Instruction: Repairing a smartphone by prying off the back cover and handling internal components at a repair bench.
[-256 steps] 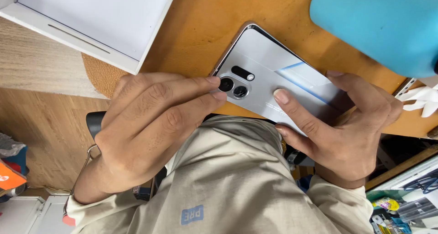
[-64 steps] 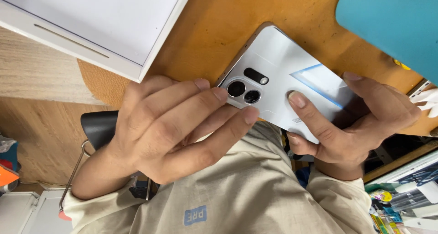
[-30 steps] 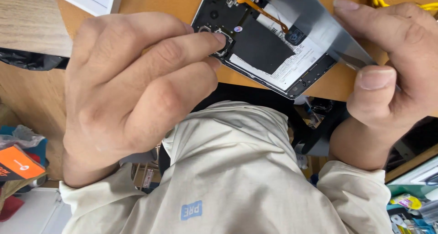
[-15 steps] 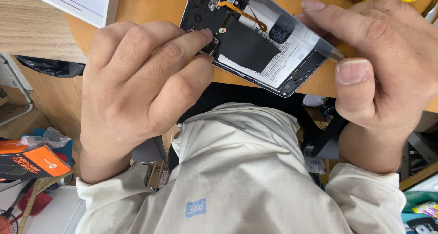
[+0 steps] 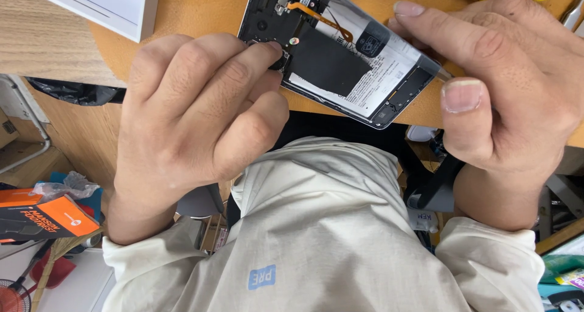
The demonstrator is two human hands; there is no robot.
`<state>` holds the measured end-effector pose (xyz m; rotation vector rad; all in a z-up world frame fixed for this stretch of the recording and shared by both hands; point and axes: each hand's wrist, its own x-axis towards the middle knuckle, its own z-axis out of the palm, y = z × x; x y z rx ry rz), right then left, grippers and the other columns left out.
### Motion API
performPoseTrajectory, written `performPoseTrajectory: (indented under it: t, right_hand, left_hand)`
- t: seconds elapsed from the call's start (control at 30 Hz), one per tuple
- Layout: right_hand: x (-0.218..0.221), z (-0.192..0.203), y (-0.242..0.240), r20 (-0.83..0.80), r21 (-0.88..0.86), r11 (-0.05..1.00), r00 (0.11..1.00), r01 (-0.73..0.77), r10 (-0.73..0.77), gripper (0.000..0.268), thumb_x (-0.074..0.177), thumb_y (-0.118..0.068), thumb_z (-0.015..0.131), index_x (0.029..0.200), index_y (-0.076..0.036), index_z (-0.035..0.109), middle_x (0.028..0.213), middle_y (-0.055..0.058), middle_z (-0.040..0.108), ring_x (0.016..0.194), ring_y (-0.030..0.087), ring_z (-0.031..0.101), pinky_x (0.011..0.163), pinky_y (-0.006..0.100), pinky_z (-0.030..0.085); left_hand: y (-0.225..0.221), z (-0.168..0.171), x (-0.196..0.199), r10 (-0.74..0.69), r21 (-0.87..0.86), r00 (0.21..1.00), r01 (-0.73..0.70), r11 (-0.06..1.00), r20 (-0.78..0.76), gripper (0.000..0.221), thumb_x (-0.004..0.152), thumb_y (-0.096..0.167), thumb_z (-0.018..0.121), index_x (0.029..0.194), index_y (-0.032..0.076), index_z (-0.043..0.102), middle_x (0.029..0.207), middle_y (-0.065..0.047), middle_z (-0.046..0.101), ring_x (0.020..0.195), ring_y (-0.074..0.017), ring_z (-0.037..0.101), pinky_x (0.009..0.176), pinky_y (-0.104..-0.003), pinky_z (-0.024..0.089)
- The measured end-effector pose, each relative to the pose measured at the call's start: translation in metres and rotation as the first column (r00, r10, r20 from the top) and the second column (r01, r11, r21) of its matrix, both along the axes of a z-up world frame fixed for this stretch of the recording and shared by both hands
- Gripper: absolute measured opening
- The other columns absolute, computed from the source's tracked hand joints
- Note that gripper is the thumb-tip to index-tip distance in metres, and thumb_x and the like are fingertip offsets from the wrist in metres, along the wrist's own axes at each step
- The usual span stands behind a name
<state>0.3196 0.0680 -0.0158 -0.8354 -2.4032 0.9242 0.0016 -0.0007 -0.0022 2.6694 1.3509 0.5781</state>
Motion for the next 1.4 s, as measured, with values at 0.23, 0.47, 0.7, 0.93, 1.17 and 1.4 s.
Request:
performPoseTrajectory:
  t: [0.23, 0.47, 0.7, 0.93, 1.17, 1.4]
  right_hand:
    - [0.0027, -0.0018, 0.0013, -0.003, 0.006, 1.000, 1.000, -0.010, 0.010, 0.075, 0.134, -0.021, 0.031, 0.139, 0.035, 0.081, 0.127, 0.044, 0.086, 0.103, 0.054, 0.077, 0.096, 0.059, 0.056]
    - [0.0018, -0.0013, 0.0047, -0.013, 0.017, 0.999, 0.999, -0.041, 0.041, 0.073, 0.134, -0.020, 0.030, 0.137, 0.034, 0.079, 0.130, 0.046, 0.086, 0.109, 0.053, 0.082, 0.095, 0.060, 0.056]
    - [0.0025, -0.0024, 0.0041, -0.016, 0.014, 0.999, 0.999, -0.036, 0.036, 0.073, 0.134, -0.019, 0.031, 0.138, 0.035, 0.080, 0.127, 0.045, 0.086, 0.104, 0.051, 0.080, 0.094, 0.060, 0.055]
    - [0.0017, -0.0012, 0.0042, -0.019, 0.006, 0.999, 0.999, -0.035, 0.035, 0.074, 0.133, -0.020, 0.031, 0.137, 0.035, 0.080, 0.129, 0.047, 0.086, 0.107, 0.052, 0.081, 0.095, 0.061, 0.057]
    - [0.0019, -0.0006, 0.0042, -0.019, -0.003, 0.999, 0.999, -0.035, 0.035, 0.073, 0.134, -0.020, 0.031, 0.139, 0.035, 0.080, 0.127, 0.046, 0.085, 0.107, 0.052, 0.081, 0.095, 0.061, 0.056]
    - [0.0055, -0.0033, 0.0057, -0.011, 0.025, 0.998, 0.999, -0.053, 0.054, 0.073, 0.134, -0.019, 0.032, 0.140, 0.034, 0.081, 0.124, 0.043, 0.086, 0.104, 0.050, 0.080, 0.092, 0.060, 0.055]
  left_hand:
    - [0.0004, 0.0004, 0.0018, 0.003, 0.005, 0.999, -0.003, 1.000, -0.052, 0.024, 0.120, -0.004, 0.065, 0.117, 0.015, 0.051, 0.125, -0.010, 0.084, 0.104, -0.0291, 0.075, 0.088, -0.042, 0.055]
    - [0.0012, -0.0032, 0.0018, -0.006, 0.043, 0.996, 0.009, 0.999, -0.084, 0.029, 0.121, -0.002, 0.066, 0.116, 0.019, 0.046, 0.124, -0.009, 0.084, 0.105, -0.0282, 0.076, 0.089, -0.041, 0.053]
    - [0.0009, -0.0055, 0.0023, -0.006, 0.051, 0.997, 0.010, 0.999, -0.081, 0.030, 0.118, -0.005, 0.065, 0.117, 0.016, 0.044, 0.123, -0.010, 0.084, 0.105, -0.0287, 0.076, 0.087, -0.042, 0.052]
    - [0.0010, -0.0057, 0.0020, -0.011, 0.050, 0.997, 0.015, 0.999, -0.082, 0.031, 0.118, -0.005, 0.064, 0.116, 0.017, 0.043, 0.124, -0.010, 0.084, 0.105, -0.0286, 0.077, 0.088, -0.041, 0.053]
    - [0.0013, -0.0047, 0.0019, -0.010, 0.052, 0.994, 0.015, 0.999, -0.105, 0.028, 0.119, -0.003, 0.063, 0.116, 0.018, 0.045, 0.125, -0.010, 0.084, 0.106, -0.0276, 0.077, 0.089, -0.040, 0.055]
    - [0.0008, -0.0031, 0.0027, -0.002, 0.043, 0.995, 0.006, 0.999, -0.100, 0.029, 0.120, -0.003, 0.063, 0.116, 0.019, 0.045, 0.125, -0.008, 0.084, 0.107, -0.0271, 0.077, 0.092, -0.040, 0.054]
